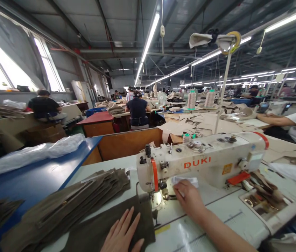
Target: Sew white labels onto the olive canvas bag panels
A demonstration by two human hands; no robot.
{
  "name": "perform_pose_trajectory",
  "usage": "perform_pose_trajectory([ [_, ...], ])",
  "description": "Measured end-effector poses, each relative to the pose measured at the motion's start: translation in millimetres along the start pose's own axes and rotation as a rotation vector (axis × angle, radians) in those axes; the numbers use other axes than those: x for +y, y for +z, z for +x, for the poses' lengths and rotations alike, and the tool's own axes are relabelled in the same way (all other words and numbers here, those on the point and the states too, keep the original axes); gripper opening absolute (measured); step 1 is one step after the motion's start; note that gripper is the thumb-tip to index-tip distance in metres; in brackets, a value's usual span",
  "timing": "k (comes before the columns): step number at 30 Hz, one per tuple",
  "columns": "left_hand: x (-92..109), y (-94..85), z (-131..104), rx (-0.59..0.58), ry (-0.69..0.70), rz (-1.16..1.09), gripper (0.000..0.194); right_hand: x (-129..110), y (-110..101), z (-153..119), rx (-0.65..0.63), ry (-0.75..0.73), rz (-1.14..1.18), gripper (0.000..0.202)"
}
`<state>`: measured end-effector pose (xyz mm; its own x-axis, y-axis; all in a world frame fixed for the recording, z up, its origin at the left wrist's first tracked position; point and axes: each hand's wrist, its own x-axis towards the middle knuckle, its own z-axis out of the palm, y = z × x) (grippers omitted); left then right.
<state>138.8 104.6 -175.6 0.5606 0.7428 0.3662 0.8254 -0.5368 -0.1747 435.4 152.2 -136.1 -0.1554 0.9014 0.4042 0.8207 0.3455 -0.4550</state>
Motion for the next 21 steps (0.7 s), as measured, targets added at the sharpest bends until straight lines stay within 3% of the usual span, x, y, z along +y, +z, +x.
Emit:
perform_pose_trajectory([
  [6,10.8,-6.2,17.5,-0.113,-0.053,0.022,0.054,41.3,-22.7,23.2,0.000,0.258,-0.138,0.017],
  [16,9.9,-7.2,18.7,-0.188,-0.111,-0.020,0.056,34.7,-23.0,26.2,-0.046,0.310,-0.180,0.018],
  [21,8.5,-5.8,20.3,-0.159,-0.112,-0.058,0.055,35.6,-24.4,23.3,-0.009,0.276,-0.146,0.017],
])
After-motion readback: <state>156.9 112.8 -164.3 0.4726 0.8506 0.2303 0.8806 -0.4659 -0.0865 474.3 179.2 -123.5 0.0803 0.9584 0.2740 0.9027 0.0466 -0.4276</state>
